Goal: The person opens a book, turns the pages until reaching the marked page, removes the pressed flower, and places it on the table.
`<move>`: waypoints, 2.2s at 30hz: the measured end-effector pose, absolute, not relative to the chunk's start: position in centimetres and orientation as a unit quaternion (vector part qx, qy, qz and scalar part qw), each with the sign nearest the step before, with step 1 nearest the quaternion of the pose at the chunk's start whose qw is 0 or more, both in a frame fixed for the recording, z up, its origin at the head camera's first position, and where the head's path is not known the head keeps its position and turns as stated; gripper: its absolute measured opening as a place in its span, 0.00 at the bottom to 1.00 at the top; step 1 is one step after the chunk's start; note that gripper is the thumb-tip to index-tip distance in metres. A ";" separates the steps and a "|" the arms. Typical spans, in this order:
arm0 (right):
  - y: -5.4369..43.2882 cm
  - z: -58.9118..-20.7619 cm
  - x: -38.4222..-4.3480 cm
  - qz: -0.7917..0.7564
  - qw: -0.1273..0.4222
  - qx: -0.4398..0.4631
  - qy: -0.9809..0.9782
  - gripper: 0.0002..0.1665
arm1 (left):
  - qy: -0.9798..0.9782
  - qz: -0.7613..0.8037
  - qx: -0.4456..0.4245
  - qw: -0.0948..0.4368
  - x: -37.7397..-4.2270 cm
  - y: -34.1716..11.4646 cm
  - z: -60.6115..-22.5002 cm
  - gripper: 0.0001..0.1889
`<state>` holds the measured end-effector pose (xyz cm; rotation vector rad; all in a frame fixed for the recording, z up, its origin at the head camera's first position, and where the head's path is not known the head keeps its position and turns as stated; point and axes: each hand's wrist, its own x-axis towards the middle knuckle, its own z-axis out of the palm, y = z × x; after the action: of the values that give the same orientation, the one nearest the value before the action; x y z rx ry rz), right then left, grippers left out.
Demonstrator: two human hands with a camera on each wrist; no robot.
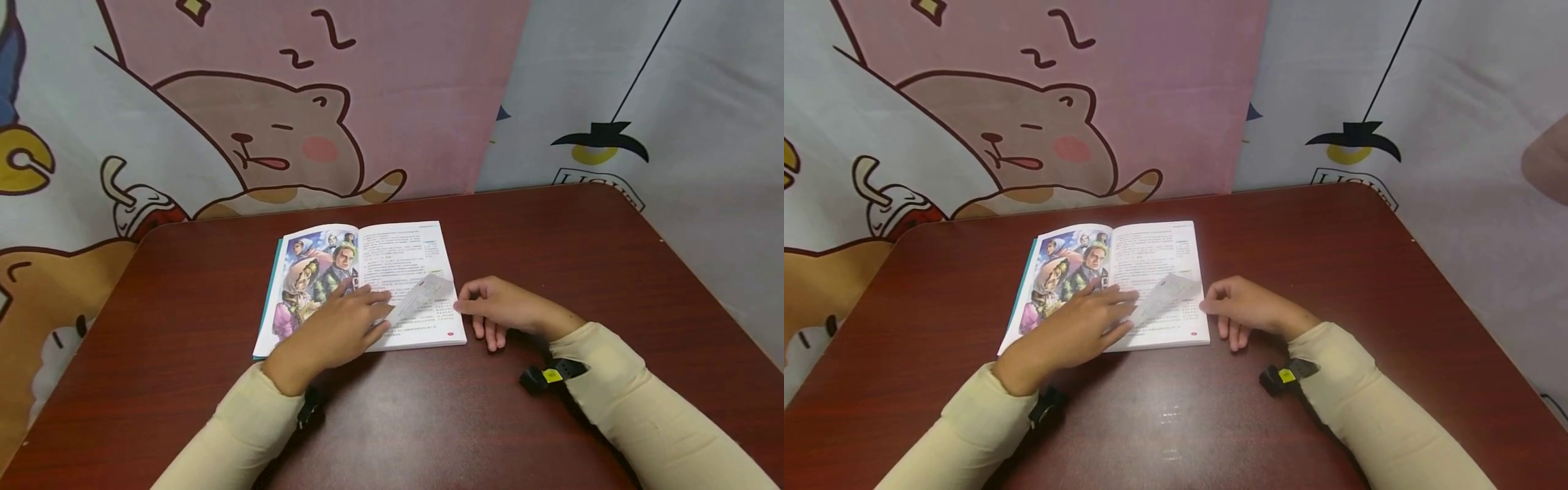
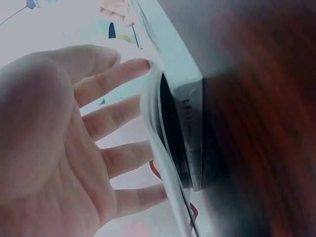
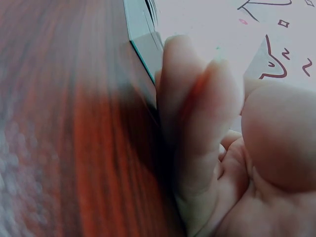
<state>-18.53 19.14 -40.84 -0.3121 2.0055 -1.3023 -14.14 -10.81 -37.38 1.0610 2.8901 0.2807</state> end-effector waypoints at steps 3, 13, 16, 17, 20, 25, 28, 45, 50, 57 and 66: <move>19.2 -40.9 -18.5 -0.503 0.355 -0.127 0.778 0.17 | 0.934 0.087 0.345 0.009 -14.2 -10.9 -37.4 0.18; 19.3 -41.3 -18.6 -0.498 0.351 -0.125 0.783 0.14 | 0.931 0.090 0.349 -0.064 -14.3 -10.9 -37.4 0.37; 19.2 -41.1 -18.5 -0.498 0.352 -0.124 0.783 0.14 | 0.935 0.072 0.336 -0.087 -14.4 -10.8 -37.4 0.43; 19.2 -41.1 -18.5 -0.499 0.353 -0.124 0.782 0.14 | 0.936 0.063 0.332 -0.095 -14.4 -10.7 -37.3 0.45; 19.2 -41.1 -18.5 -0.497 0.353 -0.123 0.783 0.14 | 0.934 0.043 0.333 -0.120 -14.5 -10.7 -37.3 0.47; 19.2 -41.2 -18.6 -0.496 0.354 -0.122 0.784 0.15 | 0.923 0.015 0.357 -0.143 -14.6 -10.7 -37.3 0.46; 19.2 -41.3 -18.6 -0.496 0.353 -0.122 0.784 0.14 | 0.918 0.010 0.369 -0.147 -14.6 -10.7 -37.4 0.41; 19.0 -41.2 -18.3 -0.495 0.349 -0.127 0.786 0.17 | 0.898 0.029 0.424 -0.114 -14.5 -10.8 -37.5 0.16; 19.0 -41.1 -18.3 -0.496 0.350 -0.125 0.785 0.17 | 0.902 0.036 0.421 -0.091 -14.4 -10.9 -37.4 0.19; 19.0 -40.9 -18.3 -0.494 0.349 -0.125 0.786 0.17 | 0.904 0.044 0.417 -0.091 -14.5 -11.1 -37.5 0.17; 19.1 -41.1 -18.4 -0.493 0.350 -0.121 0.787 0.16 | 0.904 0.051 0.412 -0.102 -14.6 -11.2 -37.6 0.14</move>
<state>-18.37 19.06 -41.06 -0.3122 2.0397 -1.2761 -14.60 -11.25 -37.63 1.3841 3.0406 0.1729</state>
